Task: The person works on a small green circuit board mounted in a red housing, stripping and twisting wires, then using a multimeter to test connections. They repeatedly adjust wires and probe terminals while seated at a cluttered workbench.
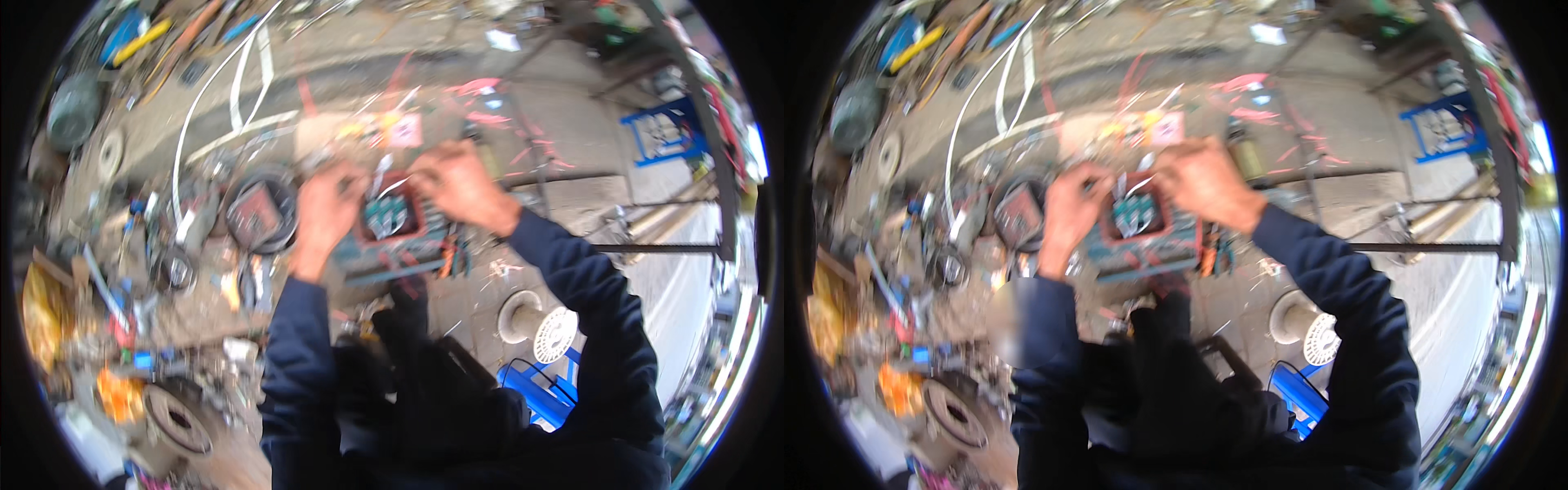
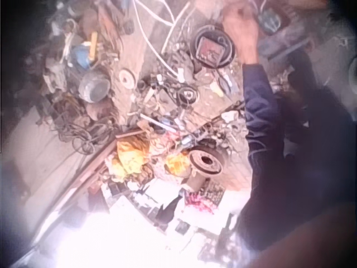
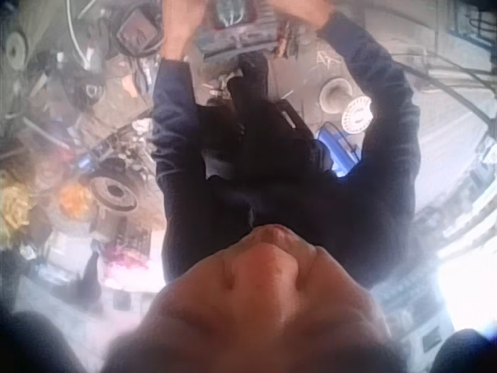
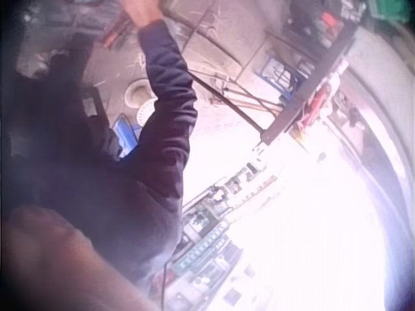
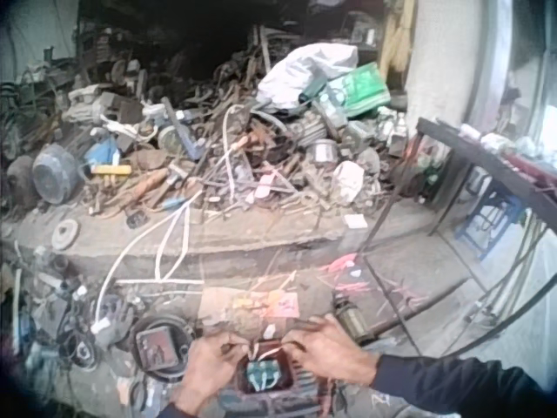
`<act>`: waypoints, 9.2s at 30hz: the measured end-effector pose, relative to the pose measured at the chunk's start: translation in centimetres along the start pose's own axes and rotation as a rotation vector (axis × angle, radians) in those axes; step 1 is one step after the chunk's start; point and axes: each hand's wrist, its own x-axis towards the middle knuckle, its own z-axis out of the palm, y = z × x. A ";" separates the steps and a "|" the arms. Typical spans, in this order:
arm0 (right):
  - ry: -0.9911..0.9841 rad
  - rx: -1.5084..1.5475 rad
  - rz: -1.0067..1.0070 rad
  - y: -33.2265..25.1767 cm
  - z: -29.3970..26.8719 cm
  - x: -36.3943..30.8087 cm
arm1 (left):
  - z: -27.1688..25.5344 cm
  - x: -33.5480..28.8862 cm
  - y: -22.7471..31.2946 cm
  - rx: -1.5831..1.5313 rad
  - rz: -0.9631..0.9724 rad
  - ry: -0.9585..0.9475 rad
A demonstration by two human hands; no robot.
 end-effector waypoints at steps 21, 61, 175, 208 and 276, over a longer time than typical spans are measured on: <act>0.147 -0.350 0.374 -2.8 -22.9 -13.0 | -1.0 -0.7 -1.7 -0.595 -0.008 0.008; 1.514 0.242 0.145 6.4 -71.3 -3.6 | -0.6 -1.7 -1.6 -0.615 -0.083 0.088; -0.059 -0.142 0.161 -12.6 -19.6 -8.9 | -8.3 -29.8 -1.4 -1.614 -0.676 1.183; -0.215 0.682 0.150 -36.2 10.9 7.3 | -14.5 -28.1 -0.8 -1.309 -0.311 0.911; 0.311 0.514 -0.457 -20.4 -0.8 1.3 | -4.9 -26.2 -4.7 -0.561 -0.824 0.306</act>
